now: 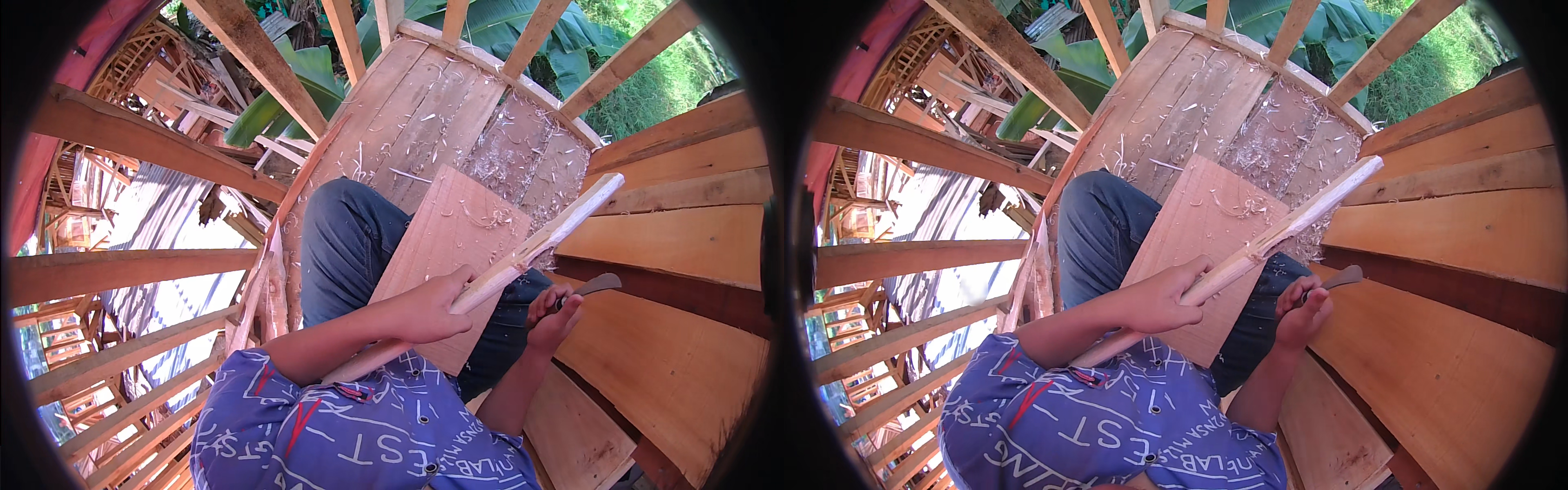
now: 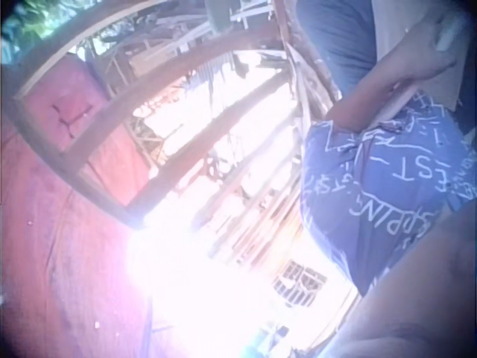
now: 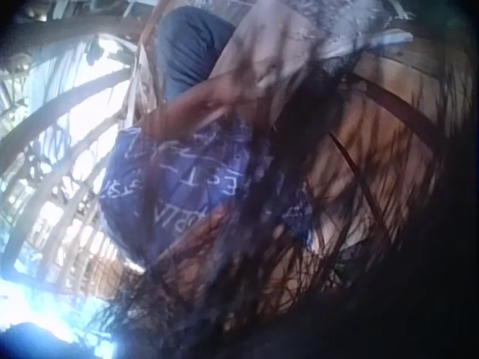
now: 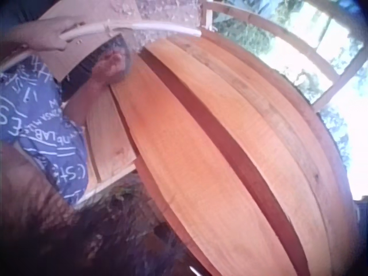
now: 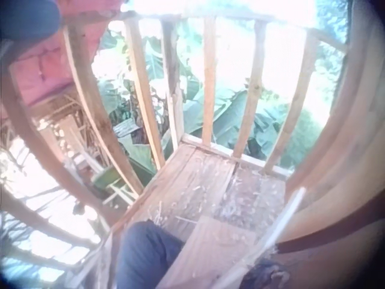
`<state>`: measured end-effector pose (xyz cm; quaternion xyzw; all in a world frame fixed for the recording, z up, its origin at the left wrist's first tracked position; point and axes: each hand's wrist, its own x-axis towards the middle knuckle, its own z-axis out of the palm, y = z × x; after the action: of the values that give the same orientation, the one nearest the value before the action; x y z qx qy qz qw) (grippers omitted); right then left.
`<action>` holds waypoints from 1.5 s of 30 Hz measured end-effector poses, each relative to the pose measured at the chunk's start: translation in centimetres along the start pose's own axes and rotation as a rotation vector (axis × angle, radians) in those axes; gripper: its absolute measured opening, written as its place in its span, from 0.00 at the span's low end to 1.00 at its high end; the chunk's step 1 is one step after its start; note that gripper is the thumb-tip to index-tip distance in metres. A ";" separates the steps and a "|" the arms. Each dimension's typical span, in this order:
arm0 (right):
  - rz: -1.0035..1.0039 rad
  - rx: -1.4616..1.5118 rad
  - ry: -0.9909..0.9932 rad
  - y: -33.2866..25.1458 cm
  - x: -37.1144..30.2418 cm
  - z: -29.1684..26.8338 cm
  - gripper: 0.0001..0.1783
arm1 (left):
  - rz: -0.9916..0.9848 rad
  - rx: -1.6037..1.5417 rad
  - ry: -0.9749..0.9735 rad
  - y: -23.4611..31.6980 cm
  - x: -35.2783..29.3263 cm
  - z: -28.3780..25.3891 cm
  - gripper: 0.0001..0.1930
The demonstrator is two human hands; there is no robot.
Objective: The person uses a curved knife to carve and smooth a long, light-colored wooden stick. They hold the stick with their left hand and repeatedly shave thin curls of wood from its surface with the knife in their right hand, working over a wooden board placed on their lap.
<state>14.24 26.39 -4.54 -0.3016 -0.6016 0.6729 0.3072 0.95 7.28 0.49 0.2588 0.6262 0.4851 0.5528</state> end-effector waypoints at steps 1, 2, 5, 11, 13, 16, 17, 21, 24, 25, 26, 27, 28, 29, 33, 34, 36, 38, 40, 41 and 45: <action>-0.067 -0.114 -0.106 0.6 -0.6 0.3 0.32 | -0.005 -0.007 -0.002 1.1 -0.1 0.0 0.26; -0.132 -0.228 -0.211 1.2 -0.8 0.4 0.32 | -0.010 -0.013 -0.005 1.7 0.0 0.1 0.26; 0.084 0.006 0.221 2.6 0.4 -1.0 0.31 | 0.137 0.119 -0.013 1.0 -0.3 1.2 0.26; 0.030 -0.033 0.109 1.9 -0.1 -2.0 0.33 | 0.029 0.202 -0.003 -0.3 -0.5 0.0 0.25; -0.040 -0.161 -0.019 2.1 -1.0 -0.9 0.34 | 0.026 0.174 0.034 -0.7 -0.1 0.0 0.26; 0.011 -0.128 -0.100 3.0 -1.6 0.1 0.35 | 0.056 0.184 0.119 0.0 0.2 0.1 0.26; 0.050 -0.077 -0.099 3.2 -1.7 0.4 0.36 | 0.072 0.199 0.145 0.5 0.2 0.1 0.25; 0.081 -0.013 -0.145 3.0 -1.8 1.6 0.36 | 0.070 0.338 0.210 0.7 -0.3 -0.6 0.26; 0.058 -0.025 -0.178 2.1 -1.7 1.9 0.39 | 0.057 0.435 0.275 0.1 -0.5 -0.7 0.25; 0.054 -0.019 -0.179 2.0 -1.6 2.0 0.39 | 0.055 0.438 0.285 0.1 -0.5 -0.7 0.25; 0.050 -0.014 -0.182 1.8 -1.6 1.9 0.39 | 0.054 0.440 0.297 0.1 -0.5 -0.7 0.25; 0.041 -0.026 -0.174 1.8 -1.6 1.9 0.39 | 0.076 0.456 0.297 -0.1 -0.6 -0.7 0.26; 0.043 -0.036 -0.164 1.8 -1.6 1.8 0.38 | 0.098 0.470 0.299 -0.3 -0.5 -0.8 0.27; 0.045 -0.048 -0.156 1.9 -1.6 1.7 0.38 | 0.121 0.483 0.302 -0.4 -0.6 -0.9 0.28; -0.088 -0.227 -0.116 1.9 -1.3 1.5 0.39 | 0.142 0.544 0.344 0.1 -1.1 -1.1 0.27; -0.126 -0.246 -0.101 1.8 -1.3 1.5 0.37 | 0.133 0.537 0.348 0.2 -1.3 -1.1 0.26; -0.203 -0.283 -0.070 1.6 -1.4 1.7 0.33 | 0.117 0.485 0.352 0.5 -1.6 -1.1 0.25; -0.229 -0.452 -0.109 1.0 -1.1 1.3 0.33 | 0.103 0.398 0.352 0.9 -1.9 -0.8 0.24; -0.278 -0.617 -0.108 0.3 -0.9 0.6 0.32 | 0.097 0.385 0.317 1.3 -2.3 -0.8 0.24; -0.317 -0.696 -0.087 0.0 -0.7 0.4 0.32 | 0.093 0.378 0.300 1.4 -2.6 -0.8 0.25; -0.240 -0.459 0.168 -0.9 0.9 -1.1 0.33 | 0.039 0.424 0.174 1.0 -4.1 -0.8 0.24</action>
<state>14.58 27.86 -3.74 -0.3447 -0.7423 0.4503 0.3569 1.01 3.84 3.14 0.3382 0.7543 0.3740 0.4205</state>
